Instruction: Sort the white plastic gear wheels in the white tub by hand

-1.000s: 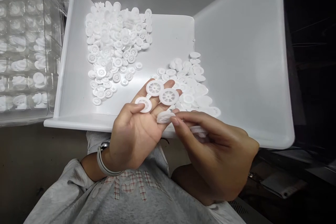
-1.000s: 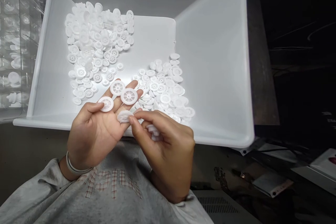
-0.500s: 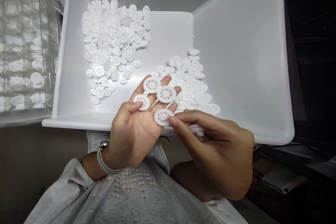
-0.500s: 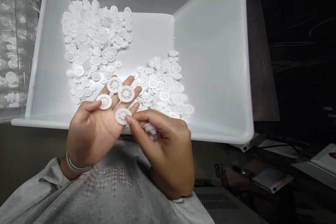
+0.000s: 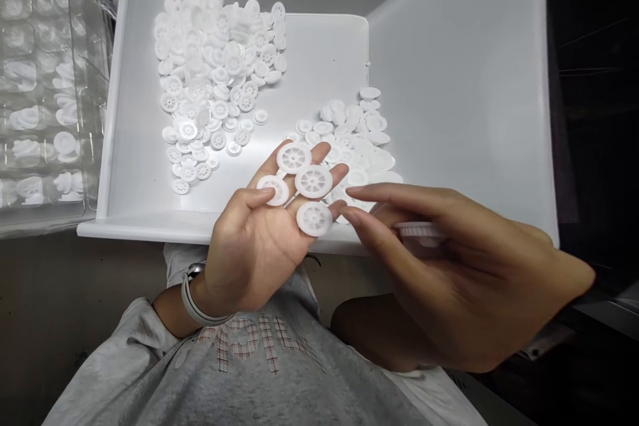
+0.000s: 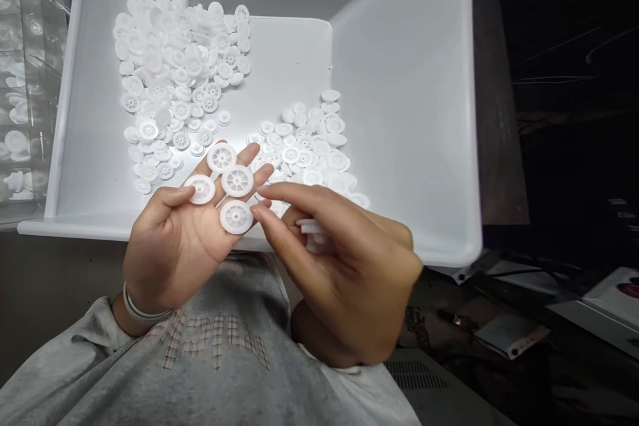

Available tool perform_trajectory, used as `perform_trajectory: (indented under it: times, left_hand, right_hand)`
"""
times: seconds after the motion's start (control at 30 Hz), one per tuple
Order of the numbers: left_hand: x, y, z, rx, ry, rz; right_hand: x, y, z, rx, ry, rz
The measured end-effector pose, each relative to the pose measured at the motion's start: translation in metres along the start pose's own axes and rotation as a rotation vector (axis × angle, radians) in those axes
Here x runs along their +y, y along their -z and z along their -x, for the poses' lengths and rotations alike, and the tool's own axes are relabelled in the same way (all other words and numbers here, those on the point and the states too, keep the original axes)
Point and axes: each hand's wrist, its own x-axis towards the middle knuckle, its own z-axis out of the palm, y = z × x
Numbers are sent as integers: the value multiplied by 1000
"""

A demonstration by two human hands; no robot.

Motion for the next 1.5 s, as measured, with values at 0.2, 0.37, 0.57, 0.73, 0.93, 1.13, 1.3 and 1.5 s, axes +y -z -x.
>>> perform_trajectory:
  times: [0.2,0.37,0.57,0.73,0.93,1.13,1.3,1.5]
  left_hand:
    - [2,0,-1,-9,31,7]
    - [3,-1,-1,5,62,3]
    - [4,-1,0,-31,84,1]
    - [5,0,1,-33,114,29]
    - [6,1,5,-48,135,16]
    - [3,5,4,-49,146,43]
    - [3,7,5,-50,169,71]
    - [2,7,5,-94,179,104]
  right_hand:
    - [4,0,-1,41,9,2]
    - [6,0,2,77,-23,-43]
    - [9,-6,-2,55,-17,-81]
    - [14,-10,-2,24,-6,-142]
    - [16,-11,-2,22,-9,-210]
    - [20,-11,0,8,-56,-250]
    - [25,-7,5,2,-97,-272]
    - [33,9,-3,-277,-13,-279]
